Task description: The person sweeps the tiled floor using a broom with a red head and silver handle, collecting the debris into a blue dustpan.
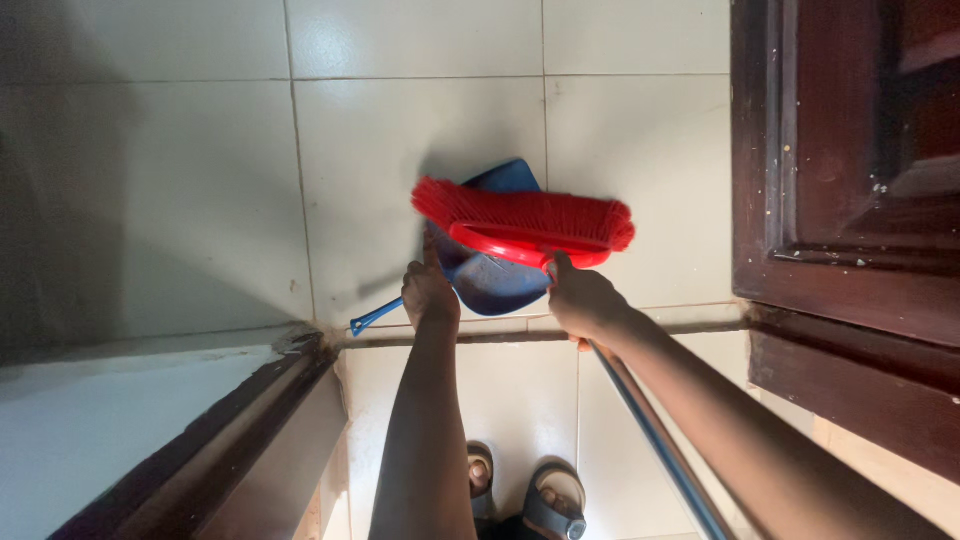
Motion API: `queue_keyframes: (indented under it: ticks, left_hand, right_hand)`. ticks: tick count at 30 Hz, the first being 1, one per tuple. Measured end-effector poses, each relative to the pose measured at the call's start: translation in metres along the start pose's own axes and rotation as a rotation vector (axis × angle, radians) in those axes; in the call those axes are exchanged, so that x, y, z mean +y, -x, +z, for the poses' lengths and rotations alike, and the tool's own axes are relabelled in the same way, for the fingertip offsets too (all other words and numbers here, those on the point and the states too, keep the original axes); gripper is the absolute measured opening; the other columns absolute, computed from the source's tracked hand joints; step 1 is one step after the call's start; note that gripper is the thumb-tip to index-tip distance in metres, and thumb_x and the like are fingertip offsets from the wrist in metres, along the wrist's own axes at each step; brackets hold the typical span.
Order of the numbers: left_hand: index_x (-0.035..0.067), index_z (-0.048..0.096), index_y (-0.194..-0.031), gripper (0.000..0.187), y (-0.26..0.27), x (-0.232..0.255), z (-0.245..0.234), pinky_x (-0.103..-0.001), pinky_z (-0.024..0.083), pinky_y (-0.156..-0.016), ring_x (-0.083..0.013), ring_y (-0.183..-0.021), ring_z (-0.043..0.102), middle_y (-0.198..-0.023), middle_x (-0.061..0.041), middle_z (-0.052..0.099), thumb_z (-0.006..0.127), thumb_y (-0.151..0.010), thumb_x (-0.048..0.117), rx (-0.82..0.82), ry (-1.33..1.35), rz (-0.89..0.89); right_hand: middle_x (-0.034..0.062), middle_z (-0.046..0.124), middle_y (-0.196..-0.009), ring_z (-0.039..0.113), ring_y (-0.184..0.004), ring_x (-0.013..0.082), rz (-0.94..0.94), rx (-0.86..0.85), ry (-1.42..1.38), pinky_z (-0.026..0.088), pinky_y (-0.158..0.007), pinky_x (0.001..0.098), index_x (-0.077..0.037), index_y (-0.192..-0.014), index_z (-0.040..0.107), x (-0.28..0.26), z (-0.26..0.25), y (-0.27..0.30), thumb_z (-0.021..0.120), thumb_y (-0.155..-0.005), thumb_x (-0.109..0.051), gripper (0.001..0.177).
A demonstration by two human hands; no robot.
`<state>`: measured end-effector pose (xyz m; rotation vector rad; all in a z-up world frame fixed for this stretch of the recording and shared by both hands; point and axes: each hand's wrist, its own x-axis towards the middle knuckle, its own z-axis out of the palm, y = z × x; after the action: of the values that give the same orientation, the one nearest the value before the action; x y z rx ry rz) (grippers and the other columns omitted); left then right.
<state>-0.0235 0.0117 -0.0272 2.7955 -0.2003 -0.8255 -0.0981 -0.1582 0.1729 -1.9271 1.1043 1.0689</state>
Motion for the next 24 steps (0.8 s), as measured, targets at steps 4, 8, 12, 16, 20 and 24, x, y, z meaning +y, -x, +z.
queue_keyframes:
  ticks: [4,8,12,16,20,24]
  left_hand:
    - [0.025,0.019,-0.164,0.091,-0.001,0.0,0.0,-0.04,0.059,-0.087,-0.0315,-0.103,0.067,-0.112,-0.017,0.061,0.063,-0.088,-0.001,-0.079,-0.033,0.005]
    - [0.021,0.038,-0.153,0.071,0.0,0.0,-0.001,-0.041,0.058,-0.087,-0.0317,-0.105,0.067,-0.114,-0.016,0.062,0.065,-0.089,0.003,-0.026,-0.057,0.058]
    - [0.011,0.043,-0.147,0.065,0.007,0.007,-0.013,-0.047,0.049,-0.103,-0.0327,-0.114,0.063,-0.121,-0.017,0.06,0.071,-0.09,0.022,0.036,-0.073,0.071]
    - [0.005,0.042,-0.149,0.069,0.013,0.019,-0.024,-0.054,0.03,-0.119,-0.0309,-0.131,0.051,-0.135,-0.015,0.054,0.069,-0.088,0.022,0.194,-0.154,0.045]
    - [0.01,0.035,-0.159,0.068,0.016,0.022,-0.034,-0.055,0.023,-0.124,-0.027,-0.145,0.039,-0.15,-0.013,0.046,0.059,-0.095,0.016,0.298,-0.188,0.083]
    - [0.012,0.03,-0.161,0.061,0.025,0.033,-0.049,-0.055,0.011,-0.126,-0.0263,-0.155,0.023,-0.166,-0.011,0.03,0.045,-0.103,0.023,0.411,-0.178,0.267]
  right_hand:
    - [0.0197,0.073,-0.087,0.072,-0.056,0.0267,-0.036,0.049,-0.025,0.063,-0.05,0.038,-0.021,-0.162,0.017,-0.002,0.01,0.014,0.038,-0.104,-0.022,0.061]
    - [0.0204,0.073,-0.08,0.07,-0.05,0.0289,-0.038,0.052,-0.111,0.062,-0.049,0.0382,-0.022,-0.162,0.02,0.004,0.022,0.013,0.043,-0.102,-0.021,0.064]
    - [0.0192,0.072,-0.078,0.074,-0.06,0.0336,-0.047,0.026,-0.28,0.065,-0.06,0.044,-0.023,-0.161,0.022,0.019,0.027,-0.003,0.052,-0.097,-0.028,0.071]
    - [0.0219,0.074,-0.093,0.074,-0.091,0.0355,-0.215,0.393,0.157,0.06,-0.083,0.0489,-0.003,-0.157,0.028,0.03,0.03,-0.019,0.058,-0.104,-0.05,0.077]
    - [0.0304,0.046,-0.144,0.051,-0.129,0.0434,-0.443,0.685,0.126,0.048,-0.104,0.0515,0.001,-0.158,0.028,0.025,0.033,-0.022,0.059,-0.1,-0.038,0.077]
    - [0.0287,0.02,-0.166,0.017,-0.154,0.0425,-0.593,0.871,0.235,0.024,-0.122,0.0555,0.003,-0.16,0.026,0.016,0.037,-0.019,0.054,-0.103,-0.033,0.073]
